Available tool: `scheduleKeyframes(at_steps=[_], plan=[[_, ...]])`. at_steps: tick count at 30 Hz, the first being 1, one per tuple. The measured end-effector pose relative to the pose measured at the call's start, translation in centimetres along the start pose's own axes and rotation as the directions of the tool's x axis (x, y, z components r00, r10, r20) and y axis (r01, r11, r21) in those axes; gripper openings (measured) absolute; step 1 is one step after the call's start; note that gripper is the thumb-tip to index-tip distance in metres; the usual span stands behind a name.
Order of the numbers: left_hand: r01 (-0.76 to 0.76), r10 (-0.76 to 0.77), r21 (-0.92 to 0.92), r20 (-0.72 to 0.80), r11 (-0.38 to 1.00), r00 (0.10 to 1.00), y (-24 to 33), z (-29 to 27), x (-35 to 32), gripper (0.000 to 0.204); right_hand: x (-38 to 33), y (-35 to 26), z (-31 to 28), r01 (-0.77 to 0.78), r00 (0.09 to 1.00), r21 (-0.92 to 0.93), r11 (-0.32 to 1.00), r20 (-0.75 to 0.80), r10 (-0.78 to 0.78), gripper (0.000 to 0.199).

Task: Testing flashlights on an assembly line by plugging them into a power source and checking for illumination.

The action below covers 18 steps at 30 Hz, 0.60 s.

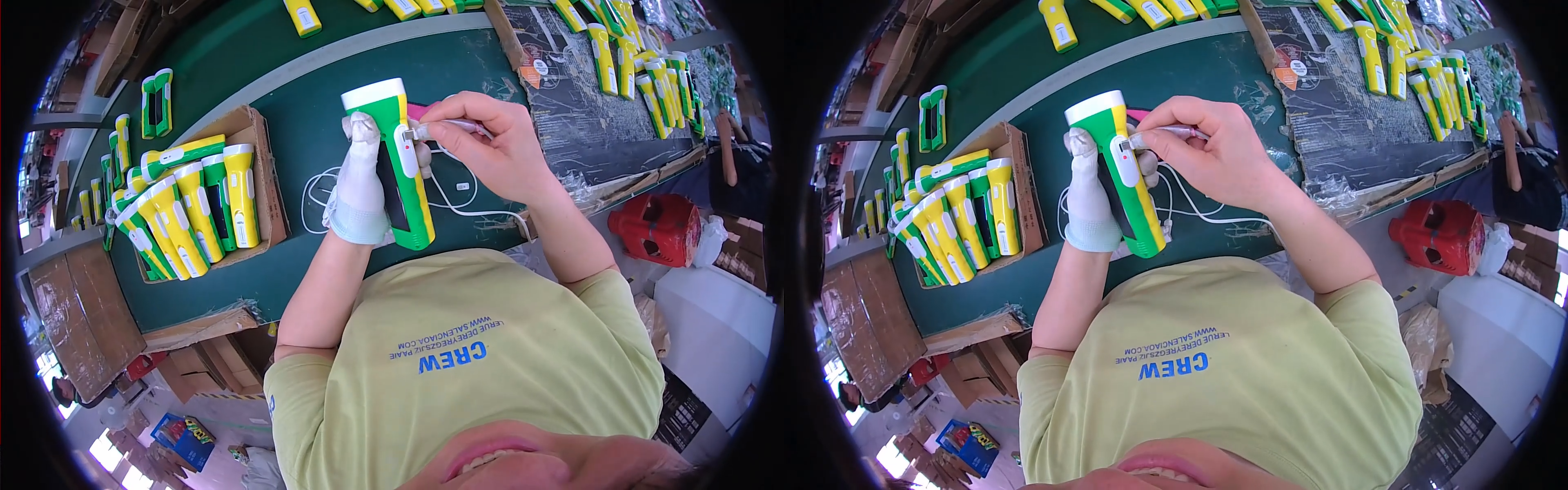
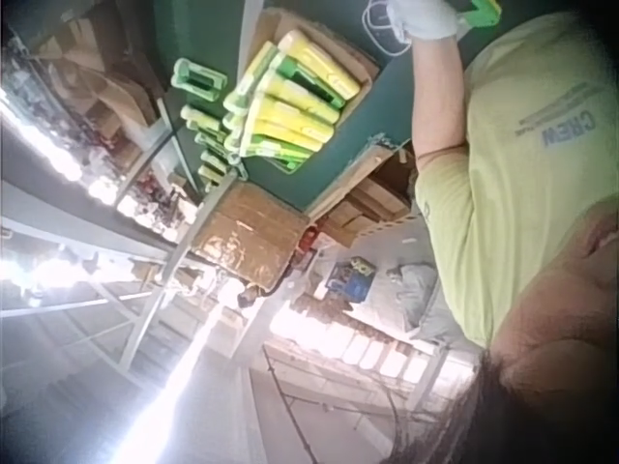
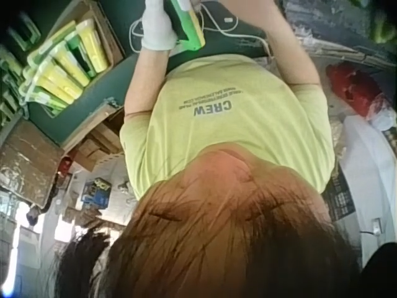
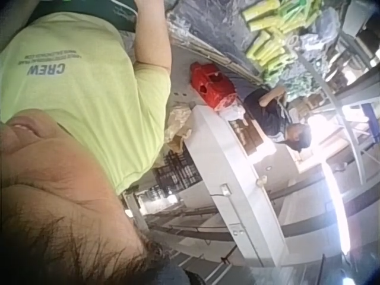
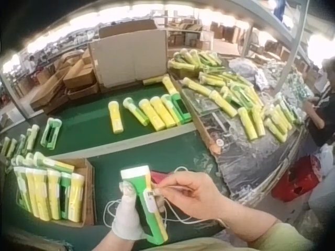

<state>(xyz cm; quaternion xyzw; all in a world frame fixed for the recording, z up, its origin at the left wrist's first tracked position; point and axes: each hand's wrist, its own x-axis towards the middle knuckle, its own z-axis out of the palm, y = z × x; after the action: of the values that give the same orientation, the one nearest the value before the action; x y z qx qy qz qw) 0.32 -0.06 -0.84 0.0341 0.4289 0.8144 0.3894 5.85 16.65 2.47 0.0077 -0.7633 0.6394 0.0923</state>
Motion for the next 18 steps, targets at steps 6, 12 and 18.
scheduleKeyframes(at_steps=[6,12,18], plan=[[-0.488,0.492,0.362,0.088,0.794,0.866,-1.3,-1.0,-1.0,0.061,-0.4,-1.2,0.6,0.305,0.951,-0.325,0.895,0.051,-0.305,0.010],[0.024,-0.010,-0.182,0.078,0.983,0.997,0.6,1.1,-1.5,0.088,-0.3,1.1,0.1,0.032,0.993,0.043,0.999,0.114,-0.036,0.011],[-0.488,0.468,0.065,0.194,0.871,0.862,0.7,0.9,-0.7,0.055,1.2,7.0,-5.3,-0.193,0.848,0.241,0.951,-0.447,0.286,0.023]])
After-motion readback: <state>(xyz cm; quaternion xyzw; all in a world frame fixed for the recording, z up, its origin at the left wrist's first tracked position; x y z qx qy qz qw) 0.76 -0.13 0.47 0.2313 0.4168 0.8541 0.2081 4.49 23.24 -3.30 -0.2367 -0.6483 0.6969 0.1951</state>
